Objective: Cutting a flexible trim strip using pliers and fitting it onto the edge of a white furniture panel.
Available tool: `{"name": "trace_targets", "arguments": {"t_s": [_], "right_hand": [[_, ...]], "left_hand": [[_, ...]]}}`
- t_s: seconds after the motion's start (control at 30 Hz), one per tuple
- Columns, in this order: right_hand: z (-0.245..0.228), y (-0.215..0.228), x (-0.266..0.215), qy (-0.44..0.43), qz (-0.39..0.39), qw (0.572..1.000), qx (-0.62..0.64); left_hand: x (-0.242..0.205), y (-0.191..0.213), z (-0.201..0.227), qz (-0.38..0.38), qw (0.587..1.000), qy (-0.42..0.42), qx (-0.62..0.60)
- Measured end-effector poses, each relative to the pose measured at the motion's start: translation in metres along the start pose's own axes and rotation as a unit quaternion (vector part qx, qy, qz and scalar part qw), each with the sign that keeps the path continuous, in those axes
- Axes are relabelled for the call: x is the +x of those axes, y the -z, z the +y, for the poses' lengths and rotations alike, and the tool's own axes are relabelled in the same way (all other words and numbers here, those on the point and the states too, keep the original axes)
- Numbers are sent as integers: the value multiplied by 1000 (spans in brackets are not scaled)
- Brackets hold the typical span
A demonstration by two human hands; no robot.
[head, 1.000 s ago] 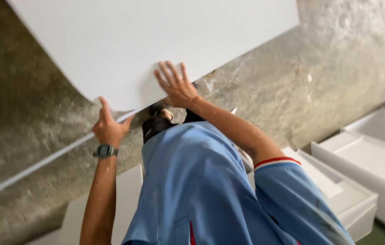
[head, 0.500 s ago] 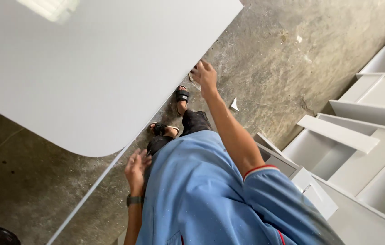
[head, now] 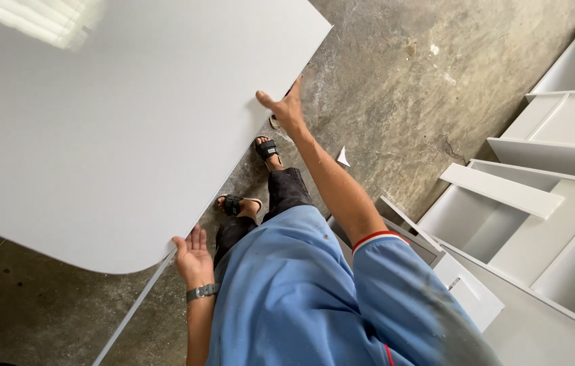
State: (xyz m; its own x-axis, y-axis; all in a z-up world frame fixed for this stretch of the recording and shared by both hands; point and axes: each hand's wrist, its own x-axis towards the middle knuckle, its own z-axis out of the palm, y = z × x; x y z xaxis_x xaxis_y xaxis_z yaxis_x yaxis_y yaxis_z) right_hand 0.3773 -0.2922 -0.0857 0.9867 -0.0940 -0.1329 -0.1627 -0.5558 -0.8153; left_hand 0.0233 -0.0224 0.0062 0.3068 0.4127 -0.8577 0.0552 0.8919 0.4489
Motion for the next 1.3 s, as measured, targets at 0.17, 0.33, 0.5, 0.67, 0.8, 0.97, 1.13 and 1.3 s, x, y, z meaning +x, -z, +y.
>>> {"name": "trace_targets", "arguments": {"t_s": [0.17, 0.33, 0.5, 0.67, 0.8, 0.97, 1.13, 1.3], "right_hand": [[-61, 83, 83, -234, 34, 959, 157], [11, 142, 160, -338, 98, 905, 239], [-11, 152, 117, -309, -141, 851, 401], [-6, 123, 89, -241, -144, 888, 364], [-6, 116, 103, -191, -130, 924, 304], [-4, 120, 105, -159, -156, 923, 315], [-32, 116, 84, -154, -191, 921, 301], [-39, 101, 55, -183, -195, 912, 310]], "left_hand": [[-1, -12, -10, 78, 995, -57, 28], [7, -11, -23, 134, 986, -97, 26], [17, -8, -36, 205, 968, -147, -18], [9, -6, -44, 181, 963, -193, -48], [20, -1, -49, 192, 955, -217, -64], [11, -14, -48, 188, 953, -231, -65], [3, -21, -50, 158, 955, -240, -69], [3, -51, -66, 153, 951, -265, -39]]}}
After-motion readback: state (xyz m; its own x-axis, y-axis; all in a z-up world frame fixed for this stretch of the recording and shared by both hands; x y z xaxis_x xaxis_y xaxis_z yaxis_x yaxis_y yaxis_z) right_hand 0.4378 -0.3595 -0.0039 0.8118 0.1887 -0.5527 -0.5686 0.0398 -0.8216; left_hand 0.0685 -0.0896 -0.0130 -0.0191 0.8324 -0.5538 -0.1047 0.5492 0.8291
